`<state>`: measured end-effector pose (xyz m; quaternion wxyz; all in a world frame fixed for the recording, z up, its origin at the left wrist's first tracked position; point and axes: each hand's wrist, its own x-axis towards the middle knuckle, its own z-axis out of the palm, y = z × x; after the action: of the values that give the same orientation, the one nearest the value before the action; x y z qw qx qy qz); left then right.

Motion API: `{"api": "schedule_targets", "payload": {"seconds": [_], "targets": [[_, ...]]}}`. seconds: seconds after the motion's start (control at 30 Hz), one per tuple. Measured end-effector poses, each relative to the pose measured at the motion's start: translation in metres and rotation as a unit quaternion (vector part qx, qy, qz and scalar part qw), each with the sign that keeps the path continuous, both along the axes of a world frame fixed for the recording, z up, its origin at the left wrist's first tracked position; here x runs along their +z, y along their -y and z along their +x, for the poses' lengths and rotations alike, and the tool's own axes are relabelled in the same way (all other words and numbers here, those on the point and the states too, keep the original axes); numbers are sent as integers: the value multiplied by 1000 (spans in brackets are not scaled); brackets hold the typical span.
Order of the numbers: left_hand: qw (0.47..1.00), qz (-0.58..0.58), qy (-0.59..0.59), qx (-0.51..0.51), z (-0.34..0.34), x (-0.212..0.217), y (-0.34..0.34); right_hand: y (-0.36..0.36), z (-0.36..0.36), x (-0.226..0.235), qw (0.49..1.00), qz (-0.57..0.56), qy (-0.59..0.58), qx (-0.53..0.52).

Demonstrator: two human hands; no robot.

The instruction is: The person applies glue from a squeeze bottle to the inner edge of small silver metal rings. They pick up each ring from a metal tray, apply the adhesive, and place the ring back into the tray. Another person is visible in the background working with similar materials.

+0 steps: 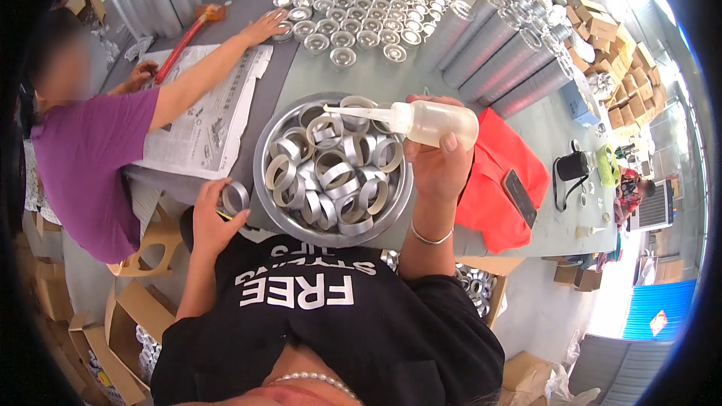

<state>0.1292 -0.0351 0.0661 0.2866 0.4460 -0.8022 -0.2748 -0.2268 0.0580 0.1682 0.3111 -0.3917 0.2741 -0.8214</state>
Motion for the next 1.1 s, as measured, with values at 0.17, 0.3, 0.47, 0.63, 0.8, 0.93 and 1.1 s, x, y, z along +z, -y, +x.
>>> {"api": "schedule_targets", "payload": {"seconds": [0.17, 0.3, 0.47, 0.63, 0.8, 0.93, 1.1], "targets": [[996, 50, -70, 2, -2, 5, -3, -17, 18, -2, 998, -14, -24, 61], [1000, 0, -28, 2, -18, -7, 3, -25, 40, -9, 999, 35, 21, 29], [997, -52, 21, 47, -19, -44, 19, -48, 71, -69, 961, 118, 163, 188], [989, -117, -90, 25, -41, -12, 23, -89, 52, -98, 941, 74, 302, 132], [964, -124, -76, -222, -140, 59, 5, -140, -13, -94, 961, -35, 273, 11], [880, -170, -29, -443, -265, 71, -26, -160, -33, -77, 957, -98, 270, -36], [841, -236, 125, -470, -394, -1, -34, -185, -40, -67, 955, -125, 262, -56]]}}
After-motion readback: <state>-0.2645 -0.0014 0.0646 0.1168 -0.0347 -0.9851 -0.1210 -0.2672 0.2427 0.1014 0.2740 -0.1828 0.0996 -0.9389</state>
